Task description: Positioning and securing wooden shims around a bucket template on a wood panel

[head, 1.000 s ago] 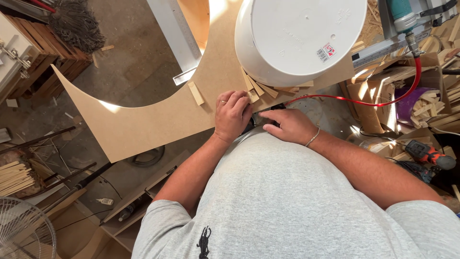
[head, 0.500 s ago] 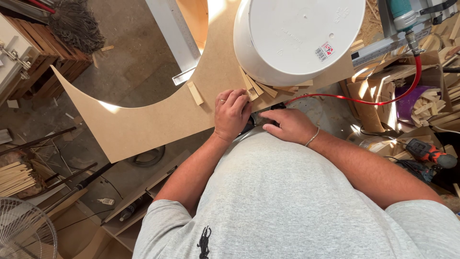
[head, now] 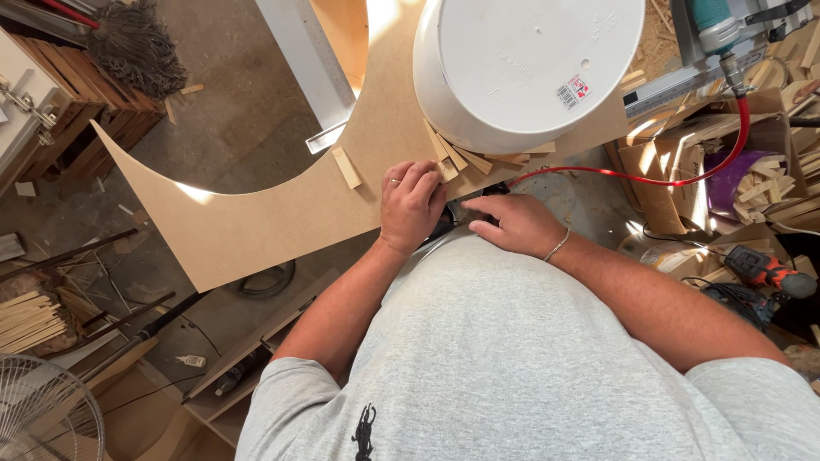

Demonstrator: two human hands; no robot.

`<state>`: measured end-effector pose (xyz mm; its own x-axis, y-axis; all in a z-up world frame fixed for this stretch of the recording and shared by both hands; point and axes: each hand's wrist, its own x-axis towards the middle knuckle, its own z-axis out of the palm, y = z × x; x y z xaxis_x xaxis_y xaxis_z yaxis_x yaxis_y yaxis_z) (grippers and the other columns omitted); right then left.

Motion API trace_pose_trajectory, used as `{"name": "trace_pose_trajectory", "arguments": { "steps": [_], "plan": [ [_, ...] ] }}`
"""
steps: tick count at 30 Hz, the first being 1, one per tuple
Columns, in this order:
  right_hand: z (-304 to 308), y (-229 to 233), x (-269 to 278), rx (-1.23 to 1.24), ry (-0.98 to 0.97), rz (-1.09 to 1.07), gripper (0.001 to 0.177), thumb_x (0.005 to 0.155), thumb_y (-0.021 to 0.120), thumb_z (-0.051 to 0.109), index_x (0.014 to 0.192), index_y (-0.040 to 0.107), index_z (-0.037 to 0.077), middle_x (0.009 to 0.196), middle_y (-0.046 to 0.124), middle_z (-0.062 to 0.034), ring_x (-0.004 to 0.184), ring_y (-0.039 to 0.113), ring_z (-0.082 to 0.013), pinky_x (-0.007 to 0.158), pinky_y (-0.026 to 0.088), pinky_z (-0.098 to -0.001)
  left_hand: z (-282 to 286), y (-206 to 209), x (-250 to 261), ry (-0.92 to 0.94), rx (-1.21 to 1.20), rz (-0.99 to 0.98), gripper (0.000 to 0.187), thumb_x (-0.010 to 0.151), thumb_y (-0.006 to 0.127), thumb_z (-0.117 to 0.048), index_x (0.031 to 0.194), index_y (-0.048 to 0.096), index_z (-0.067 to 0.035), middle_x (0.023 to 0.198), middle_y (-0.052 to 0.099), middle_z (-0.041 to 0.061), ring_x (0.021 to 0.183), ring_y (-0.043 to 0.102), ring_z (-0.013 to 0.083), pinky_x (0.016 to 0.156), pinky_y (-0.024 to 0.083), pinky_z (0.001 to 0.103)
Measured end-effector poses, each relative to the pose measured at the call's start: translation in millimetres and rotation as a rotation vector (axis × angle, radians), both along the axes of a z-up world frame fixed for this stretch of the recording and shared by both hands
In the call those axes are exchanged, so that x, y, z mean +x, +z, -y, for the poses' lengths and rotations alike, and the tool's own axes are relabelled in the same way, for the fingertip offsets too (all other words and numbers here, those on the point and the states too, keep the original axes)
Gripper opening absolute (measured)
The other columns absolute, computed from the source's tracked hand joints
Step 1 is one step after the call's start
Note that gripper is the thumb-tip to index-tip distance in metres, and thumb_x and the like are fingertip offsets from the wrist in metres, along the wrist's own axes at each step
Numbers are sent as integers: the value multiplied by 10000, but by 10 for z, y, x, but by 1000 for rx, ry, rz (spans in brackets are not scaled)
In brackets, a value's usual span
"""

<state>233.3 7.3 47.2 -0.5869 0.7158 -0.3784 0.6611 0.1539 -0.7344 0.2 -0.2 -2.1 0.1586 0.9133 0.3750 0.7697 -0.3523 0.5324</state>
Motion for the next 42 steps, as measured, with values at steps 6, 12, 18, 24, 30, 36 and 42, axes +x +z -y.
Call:
{"name": "trace_pose_trajectory", "arguments": {
  "steps": [6, 12, 18, 24, 30, 36, 42],
  "plan": [
    [22, -11, 130, -59, -38, 22, 349, 971, 621, 411, 1271, 678, 243, 968, 773, -49, 951, 728, -296, 829, 590, -447, 46, 41, -68, -14, 0, -9, 195, 775, 788, -195, 933, 675, -194, 1044, 685, -2, 1015, 651, 241, 923, 507, 388],
    [101, -121, 301, 31, -119, -31, 241, 958, 652, 351, 1148, 710, 216, 953, 768, -77, 930, 723, -307, 809, 599, -429, 100, 78, -114, -7, -1, -7, 151, 794, 764, -188, 914, 673, -188, 1017, 689, 6, 989, 658, 247, 914, 502, 387],
    [71, -231, 393, 71, -149, -83, 211, 971, 653, 347, 1129, 734, 233, 929, 783, -46, 920, 738, -269, 815, 599, -392, 52, 163, -100, 57, 28, -135, 141, 781, 729, -202, 908, 669, -198, 1002, 686, -3, 969, 662, 238, 898, 503, 379],
    [12, -192, 564, 558, -376, -181, 176, 968, 716, 362, 991, 754, 192, 846, 706, -31, 773, 683, -260, 730, 560, -373, -46, 312, 22, 73, 26, -96, 326, 789, 776, -330, 1056, 682, -168, 1121, 679, 53, 1041, 660, 278, 952, 498, 401],
    [-467, -54, 860, 802, -408, -60, 716, 744, 929, 357, 1287, 610, 16, 1266, 611, -168, 1088, 641, -338, 891, 543, -405, -182, 241, 338, -17, 112, -128, 339, 842, 746, -383, 1113, 687, -187, 1185, 643, 66, 1135, 614, 287, 1024, 455, 437],
    [-487, -229, 944, 892, -173, 21, 564, 790, 863, 395, 1142, 666, 1, 1183, 656, -226, 1049, 663, -400, 914, 548, -482, -211, 181, 458, -19, 181, -163, 324, 903, 687, -440, 1133, 690, -212, 1143, 606, 87, 1148, 598, 303, 1061, 438, 505],
    [-465, -467, 911, 1078, -63, 17, 437, 892, 763, 484, 1033, 670, 81, 1067, 642, -147, 798, 651, -319, 719, 538, -424, -163, -18, 554, 52, 179, -152, 351, 897, 691, -506, 1085, 704, -209, 1120, 596, 86, 1112, 603, 305, 1023, 476, 483]
  ]
}}
